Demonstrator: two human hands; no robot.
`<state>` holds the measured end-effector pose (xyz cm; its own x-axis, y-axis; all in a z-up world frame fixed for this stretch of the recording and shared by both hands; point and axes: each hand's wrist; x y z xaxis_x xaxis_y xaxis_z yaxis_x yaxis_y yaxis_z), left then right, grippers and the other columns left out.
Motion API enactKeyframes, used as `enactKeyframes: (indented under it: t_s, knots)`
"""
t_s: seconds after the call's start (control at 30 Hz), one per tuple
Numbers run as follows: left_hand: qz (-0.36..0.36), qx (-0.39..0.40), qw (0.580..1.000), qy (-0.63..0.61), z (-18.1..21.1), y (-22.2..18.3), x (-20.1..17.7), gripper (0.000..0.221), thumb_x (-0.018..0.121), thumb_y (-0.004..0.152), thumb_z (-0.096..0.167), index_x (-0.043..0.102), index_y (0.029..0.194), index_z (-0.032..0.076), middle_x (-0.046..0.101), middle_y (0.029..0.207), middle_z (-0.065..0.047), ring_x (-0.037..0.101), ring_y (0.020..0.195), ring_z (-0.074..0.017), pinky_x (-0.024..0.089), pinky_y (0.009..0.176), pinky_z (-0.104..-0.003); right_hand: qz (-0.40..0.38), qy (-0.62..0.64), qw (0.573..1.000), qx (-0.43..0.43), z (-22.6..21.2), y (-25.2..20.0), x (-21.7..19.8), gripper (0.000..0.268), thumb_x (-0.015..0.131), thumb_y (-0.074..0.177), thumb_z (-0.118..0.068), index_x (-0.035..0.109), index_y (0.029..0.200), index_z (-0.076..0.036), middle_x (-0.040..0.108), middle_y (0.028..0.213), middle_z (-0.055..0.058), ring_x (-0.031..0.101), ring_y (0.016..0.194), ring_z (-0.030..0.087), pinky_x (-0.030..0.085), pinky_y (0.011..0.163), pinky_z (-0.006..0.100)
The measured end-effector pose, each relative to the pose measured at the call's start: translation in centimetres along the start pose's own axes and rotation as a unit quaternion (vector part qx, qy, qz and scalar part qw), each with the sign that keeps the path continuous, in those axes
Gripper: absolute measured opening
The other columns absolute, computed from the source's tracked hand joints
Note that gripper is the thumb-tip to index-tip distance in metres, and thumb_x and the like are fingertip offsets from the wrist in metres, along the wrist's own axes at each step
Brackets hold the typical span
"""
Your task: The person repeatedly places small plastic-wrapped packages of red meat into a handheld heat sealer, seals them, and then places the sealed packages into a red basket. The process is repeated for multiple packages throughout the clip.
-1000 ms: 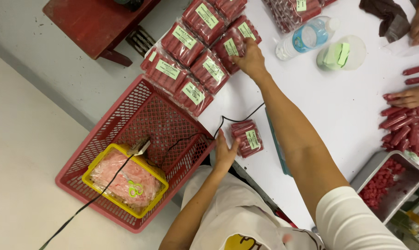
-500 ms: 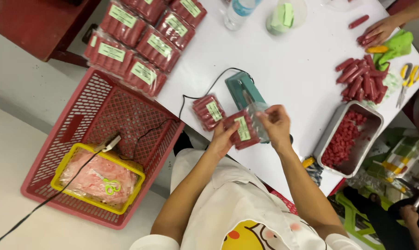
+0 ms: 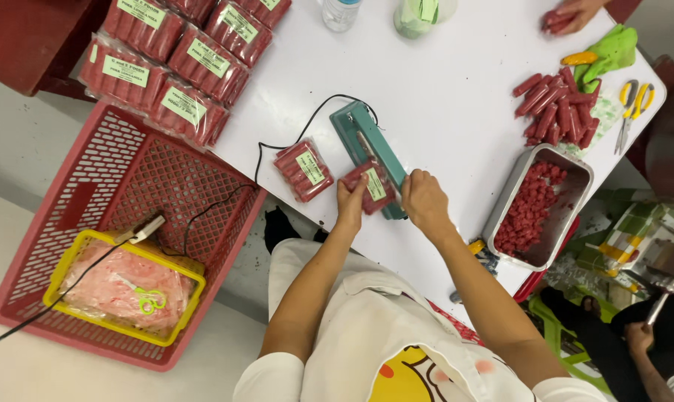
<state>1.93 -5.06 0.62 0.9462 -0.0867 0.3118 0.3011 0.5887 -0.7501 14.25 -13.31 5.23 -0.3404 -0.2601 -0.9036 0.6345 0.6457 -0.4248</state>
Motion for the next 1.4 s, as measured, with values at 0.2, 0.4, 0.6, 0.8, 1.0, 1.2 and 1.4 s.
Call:
enactKeyframes:
  t_s: [0.2,0.4,0.6,0.8,1.0,1.2,1.4]
  knots:
    - [0.011,-0.003,1.000,-0.011,0.0,1.4,0.8,0.051,0.084,0.086,0.028,0.052,0.120,0.008,0.056,0.113,-0.010,0.056,0.109,-0.0233,0.048,0.097,-0.042,0.212,-0.020,0.971,-0.108,2.6,1.1,6.7,0.023,0.042,0.107,-0.027,0.053,0.091,-0.012,0.049,0.079,0.005,0.063,0.076,0.026,0.054,0.064,0.035]
    - [-0.005,-0.056,0.998,-0.026,-1.4,4.4,-0.2,0.065,0.088,0.085,0.029,0.046,0.131,0.012,0.054,0.127,-0.015,0.057,0.121,-0.0310,0.050,0.100,-0.053,0.204,-0.009,0.972,-0.113,2.4,1.6,7.1,0.023,0.039,0.105,-0.028,0.050,0.089,-0.017,0.046,0.077,0.000,0.061,0.071,0.021,0.053,0.061,0.032]
    - [0.013,-0.091,0.994,-0.066,-0.2,3.0,-0.4,0.071,0.087,0.085,0.034,0.044,0.138,0.014,0.053,0.130,-0.015,0.057,0.123,-0.0351,0.051,0.098,-0.059,0.216,-0.026,0.972,-0.089,2.1,1.7,8.0,0.023,0.042,0.103,-0.035,0.050,0.090,-0.018,0.048,0.078,0.000,0.063,0.071,0.021,0.055,0.060,0.033]
    - [0.011,-0.110,0.991,-0.073,-1.5,4.0,-0.8,0.064,0.089,0.083,0.032,0.051,0.133,0.017,0.057,0.129,-0.014,0.057,0.122,-0.0325,0.050,0.095,-0.058,0.235,-0.006,0.968,-0.084,2.0,1.9,8.8,0.028,0.039,0.105,-0.036,0.051,0.088,-0.018,0.048,0.077,-0.001,0.063,0.071,0.020,0.054,0.063,0.031]
    - [0.004,-0.111,0.990,-0.083,-3.5,6.4,-1.6,0.057,0.087,0.084,0.021,0.054,0.130,0.016,0.060,0.123,-0.014,0.059,0.117,-0.0315,0.052,0.093,-0.057,0.237,0.043,0.969,-0.052,1.3,1.2,7.2,0.026,0.042,0.105,-0.034,0.053,0.089,-0.016,0.051,0.077,0.002,0.065,0.074,0.021,0.055,0.064,0.032]
    - [-0.149,-0.154,0.975,-0.053,5.8,-5.2,-2.2,0.037,0.076,0.090,0.015,0.056,0.121,0.017,0.065,0.115,-0.008,0.066,0.108,-0.0263,0.057,0.089,-0.045,0.237,0.078,0.965,-0.077,0.4,-1.4,0.3,0.025,0.049,0.107,-0.030,0.064,0.101,-0.010,0.056,0.085,0.009,0.065,0.081,0.033,0.053,0.068,0.044]
    - [-0.164,-0.139,0.972,-0.091,5.7,-8.2,-5.6,0.030,0.073,0.094,0.030,0.064,0.122,0.027,0.068,0.113,0.002,0.064,0.105,-0.0159,0.053,0.084,-0.036,-0.052,0.283,0.956,-0.060,-7.0,-7.4,-5.4,0.063,0.059,0.095,-0.058,0.055,0.132,-0.008,0.070,0.104,0.028,0.067,0.105,0.050,0.051,0.093,0.057]
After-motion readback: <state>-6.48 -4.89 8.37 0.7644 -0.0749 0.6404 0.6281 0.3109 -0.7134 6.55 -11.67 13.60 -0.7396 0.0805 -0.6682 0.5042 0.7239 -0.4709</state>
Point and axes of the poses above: each hand's wrist, its own y-axis towards the middle knuckle, its own x-axis out of the palm, z = x × y
